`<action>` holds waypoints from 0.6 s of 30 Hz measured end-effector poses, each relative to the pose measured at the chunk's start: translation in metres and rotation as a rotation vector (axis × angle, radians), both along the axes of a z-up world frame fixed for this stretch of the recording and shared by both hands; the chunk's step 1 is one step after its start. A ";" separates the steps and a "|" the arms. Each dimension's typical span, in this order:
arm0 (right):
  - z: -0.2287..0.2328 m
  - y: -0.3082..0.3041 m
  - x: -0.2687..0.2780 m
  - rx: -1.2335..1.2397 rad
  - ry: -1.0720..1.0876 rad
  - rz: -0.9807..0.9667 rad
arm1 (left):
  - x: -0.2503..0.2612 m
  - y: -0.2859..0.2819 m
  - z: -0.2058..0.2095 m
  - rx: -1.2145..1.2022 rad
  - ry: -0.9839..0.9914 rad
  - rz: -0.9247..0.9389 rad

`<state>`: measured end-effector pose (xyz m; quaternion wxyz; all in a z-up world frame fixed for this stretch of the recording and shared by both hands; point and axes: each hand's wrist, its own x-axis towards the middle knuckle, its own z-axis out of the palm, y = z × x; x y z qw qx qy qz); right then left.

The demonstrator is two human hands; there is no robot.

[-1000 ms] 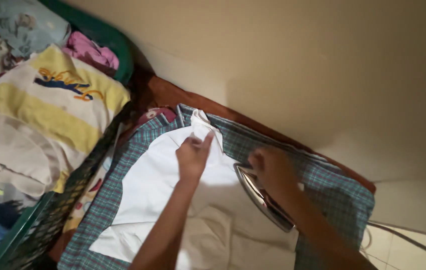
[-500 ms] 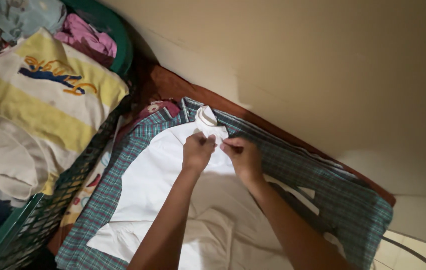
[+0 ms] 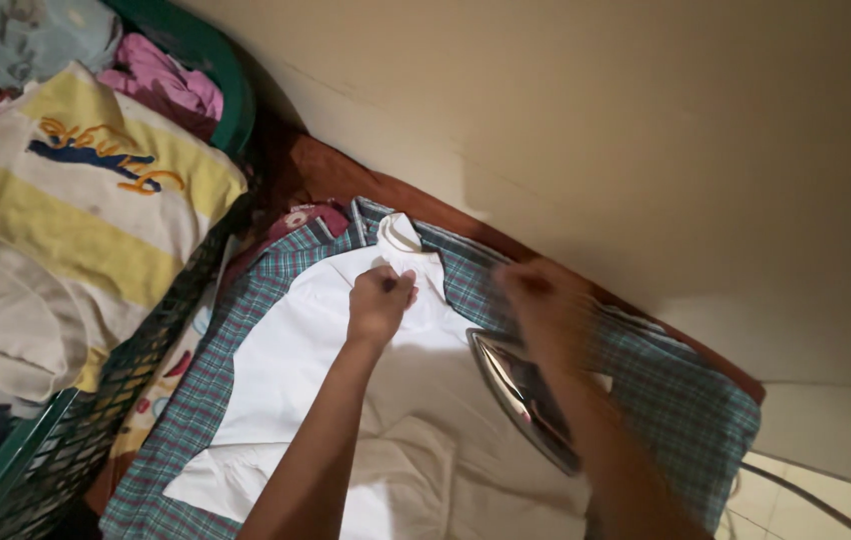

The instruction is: Iron a white garment and fold it neatly.

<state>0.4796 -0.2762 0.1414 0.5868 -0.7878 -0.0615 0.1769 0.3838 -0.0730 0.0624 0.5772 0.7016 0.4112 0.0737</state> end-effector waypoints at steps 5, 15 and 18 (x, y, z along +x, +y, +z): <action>0.031 -0.060 -0.025 -0.071 -0.227 0.130 | -0.007 0.006 0.007 0.081 0.015 -0.001; 0.001 -0.109 -0.068 -0.824 -0.532 0.445 | -0.153 0.101 0.003 0.986 0.067 0.066; 0.011 -0.087 -0.075 -0.877 -0.519 0.559 | -0.191 0.116 -0.005 0.717 0.270 -0.019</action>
